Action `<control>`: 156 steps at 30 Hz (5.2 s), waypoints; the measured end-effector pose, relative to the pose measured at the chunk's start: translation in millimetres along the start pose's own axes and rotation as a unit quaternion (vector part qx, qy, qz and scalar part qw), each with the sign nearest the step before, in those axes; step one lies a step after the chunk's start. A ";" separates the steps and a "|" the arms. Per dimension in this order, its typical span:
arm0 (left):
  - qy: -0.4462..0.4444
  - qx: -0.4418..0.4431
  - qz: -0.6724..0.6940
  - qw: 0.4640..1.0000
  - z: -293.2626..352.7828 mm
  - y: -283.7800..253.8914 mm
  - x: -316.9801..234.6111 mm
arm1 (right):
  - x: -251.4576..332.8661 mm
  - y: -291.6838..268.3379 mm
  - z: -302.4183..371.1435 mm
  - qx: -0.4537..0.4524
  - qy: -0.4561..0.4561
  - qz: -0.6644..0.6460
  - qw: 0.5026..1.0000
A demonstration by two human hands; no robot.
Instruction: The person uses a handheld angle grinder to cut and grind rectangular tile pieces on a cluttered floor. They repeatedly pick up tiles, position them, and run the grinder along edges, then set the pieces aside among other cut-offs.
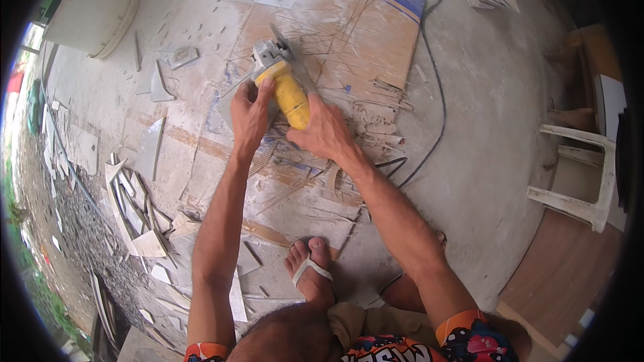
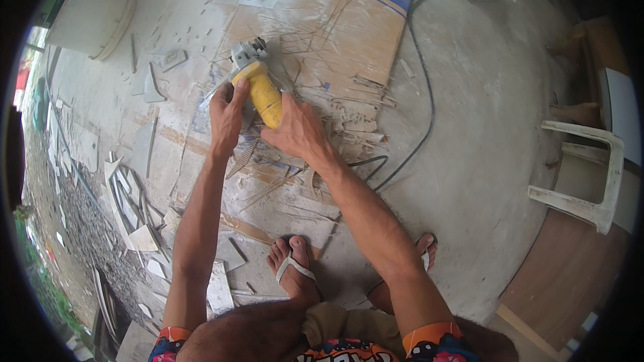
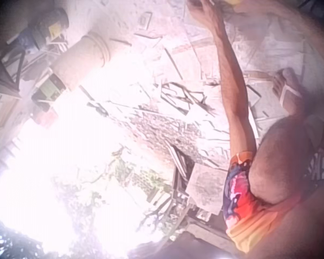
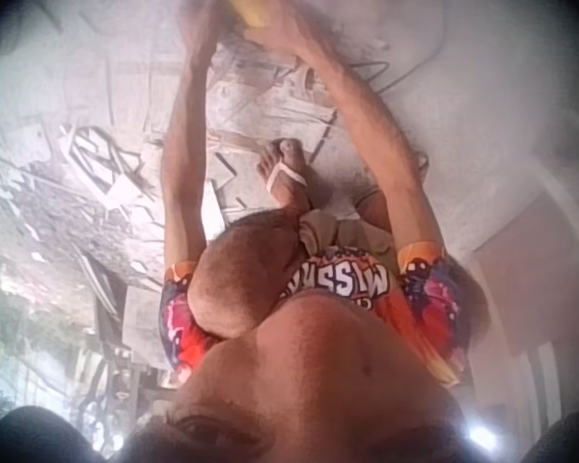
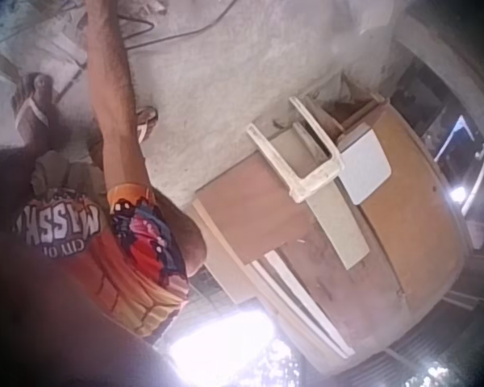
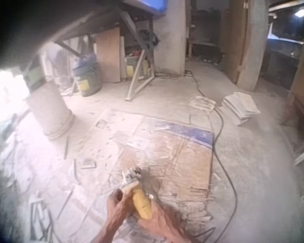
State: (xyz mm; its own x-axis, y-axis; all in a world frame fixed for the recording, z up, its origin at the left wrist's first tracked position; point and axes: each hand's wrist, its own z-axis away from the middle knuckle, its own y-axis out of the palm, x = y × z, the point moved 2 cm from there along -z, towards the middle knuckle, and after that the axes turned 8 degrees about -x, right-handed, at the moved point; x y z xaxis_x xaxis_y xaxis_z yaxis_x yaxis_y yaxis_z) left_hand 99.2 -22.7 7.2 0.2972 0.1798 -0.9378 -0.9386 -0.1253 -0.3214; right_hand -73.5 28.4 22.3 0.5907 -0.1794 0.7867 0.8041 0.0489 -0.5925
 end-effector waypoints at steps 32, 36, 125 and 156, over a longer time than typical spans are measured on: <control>0.002 0.002 0.013 1.000 9.6 4.9 -2.3 | -3.2 -5.7 6.2 0.019 0.015 0.016 1.000; 0.011 -0.004 0.035 0.999 12.8 7.7 -4.7 | -2.7 -7.2 7.6 0.020 0.020 0.019 0.999; 0.037 0.084 -0.068 0.993 45.6 -1.1 -5.6 | -29.1 -19.6 54.9 0.031 0.012 0.035 0.999; -0.037 0.006 -0.034 0.999 4.1 2.1 -19.5 | -4.0 -11.2 10.8 0.033 0.033 0.037 0.998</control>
State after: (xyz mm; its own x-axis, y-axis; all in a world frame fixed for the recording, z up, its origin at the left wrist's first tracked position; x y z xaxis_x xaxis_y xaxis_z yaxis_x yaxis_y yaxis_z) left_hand 90.7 -22.4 25.3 0.3475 0.2584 -0.9013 -0.9188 -0.0982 -0.3824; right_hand -84.1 39.2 27.6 0.6449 -0.2363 0.7268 0.7622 0.1289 -0.6344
